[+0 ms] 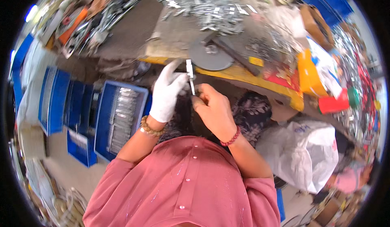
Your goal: The person assembles small metal parts by placing a metal rod into a circular metal plate and hammering them together at a workbench.
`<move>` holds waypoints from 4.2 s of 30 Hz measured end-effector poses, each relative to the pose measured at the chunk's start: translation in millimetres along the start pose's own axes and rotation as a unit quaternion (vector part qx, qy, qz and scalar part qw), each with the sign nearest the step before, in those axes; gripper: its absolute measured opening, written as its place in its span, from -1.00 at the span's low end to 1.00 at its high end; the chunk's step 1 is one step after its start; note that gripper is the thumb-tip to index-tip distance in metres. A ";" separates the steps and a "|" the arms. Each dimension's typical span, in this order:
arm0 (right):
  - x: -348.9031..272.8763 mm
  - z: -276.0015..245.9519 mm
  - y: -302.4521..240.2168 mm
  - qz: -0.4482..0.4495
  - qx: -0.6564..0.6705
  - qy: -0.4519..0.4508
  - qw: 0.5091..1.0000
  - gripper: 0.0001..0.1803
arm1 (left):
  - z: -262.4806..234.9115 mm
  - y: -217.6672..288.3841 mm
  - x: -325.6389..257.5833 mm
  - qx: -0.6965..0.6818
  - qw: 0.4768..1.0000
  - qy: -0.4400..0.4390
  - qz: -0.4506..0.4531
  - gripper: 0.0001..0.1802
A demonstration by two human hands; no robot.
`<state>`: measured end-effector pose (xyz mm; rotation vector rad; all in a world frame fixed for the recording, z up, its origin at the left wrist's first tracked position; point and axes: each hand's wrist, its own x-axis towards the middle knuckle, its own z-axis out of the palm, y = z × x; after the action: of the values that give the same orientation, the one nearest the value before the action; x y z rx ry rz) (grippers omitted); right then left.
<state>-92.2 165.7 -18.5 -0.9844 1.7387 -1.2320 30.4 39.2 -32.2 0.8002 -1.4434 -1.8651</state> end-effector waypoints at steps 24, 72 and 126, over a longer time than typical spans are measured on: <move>2.8 9.5 39.2 0.097 0.040 -0.142 0.984 -0.60 | -378.8 -189.7 -161.7 0.200 0.799 0.536 -0.185 -0.41; 174.4 -249.7 9.7 -0.050 -0.547 0.331 0.767 -0.78 | 8.8 78.3 80.9 0.489 0.822 -0.144 0.254 -0.85; 74.6 -93.7 -17.9 -0.404 -0.414 0.136 0.805 -0.94 | 9.6 37.5 78.8 0.466 0.813 -0.108 0.332 -0.91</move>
<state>-204.0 128.1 9.0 -2.3501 2.2282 -1.0890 -20.8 -24.5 0.0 0.3658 -2.4289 -0.6605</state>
